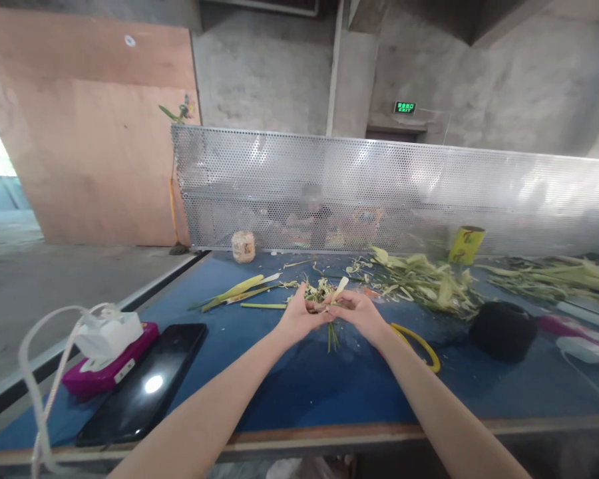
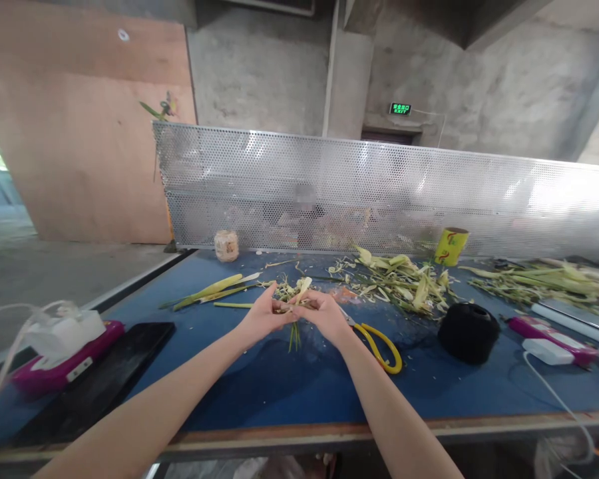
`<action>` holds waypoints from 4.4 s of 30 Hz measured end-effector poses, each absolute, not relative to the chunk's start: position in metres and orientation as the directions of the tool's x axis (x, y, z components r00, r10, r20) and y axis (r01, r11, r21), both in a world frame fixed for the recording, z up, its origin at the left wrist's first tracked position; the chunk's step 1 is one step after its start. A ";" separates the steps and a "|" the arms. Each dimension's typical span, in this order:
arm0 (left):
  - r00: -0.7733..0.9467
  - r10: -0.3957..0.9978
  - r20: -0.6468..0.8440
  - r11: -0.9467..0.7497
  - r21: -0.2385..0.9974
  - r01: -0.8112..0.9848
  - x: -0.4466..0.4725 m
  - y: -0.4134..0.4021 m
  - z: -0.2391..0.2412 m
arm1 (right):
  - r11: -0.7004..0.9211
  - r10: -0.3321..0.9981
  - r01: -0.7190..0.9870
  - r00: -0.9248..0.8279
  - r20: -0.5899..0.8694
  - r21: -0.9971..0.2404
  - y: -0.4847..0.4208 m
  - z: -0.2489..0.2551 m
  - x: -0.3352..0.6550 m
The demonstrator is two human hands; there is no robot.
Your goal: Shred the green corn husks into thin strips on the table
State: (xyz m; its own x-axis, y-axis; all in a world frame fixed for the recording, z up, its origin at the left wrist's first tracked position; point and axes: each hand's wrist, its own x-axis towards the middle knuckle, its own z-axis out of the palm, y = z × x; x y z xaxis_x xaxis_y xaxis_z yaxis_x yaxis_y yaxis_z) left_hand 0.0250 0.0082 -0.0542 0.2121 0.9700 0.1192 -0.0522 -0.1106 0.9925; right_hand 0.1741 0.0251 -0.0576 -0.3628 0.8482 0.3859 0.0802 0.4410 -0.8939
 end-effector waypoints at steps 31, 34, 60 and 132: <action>0.280 0.881 0.381 -0.401 0.916 0.014 0.014 0.012 -0.054 | 0.251 0.906 -0.051 -0.338 0.253 -0.967 0.028 -0.062 0.175; 0.291 0.884 0.366 -0.391 0.920 0.029 0.015 0.010 -0.053 | 0.236 0.896 -0.038 -0.377 0.233 -0.971 0.029 -0.063 0.174; 0.046 0.957 0.286 -0.282 0.956 -0.077 0.016 0.009 -0.042 | 0.385 0.822 0.233 -0.526 0.217 -0.893 0.019 -0.049 0.170; 0.135 0.953 0.272 -0.161 0.074 0.984 -0.008 0.022 -0.044 | 0.297 0.950 0.625 -0.118 0.289 -0.722 0.041 -0.068 0.183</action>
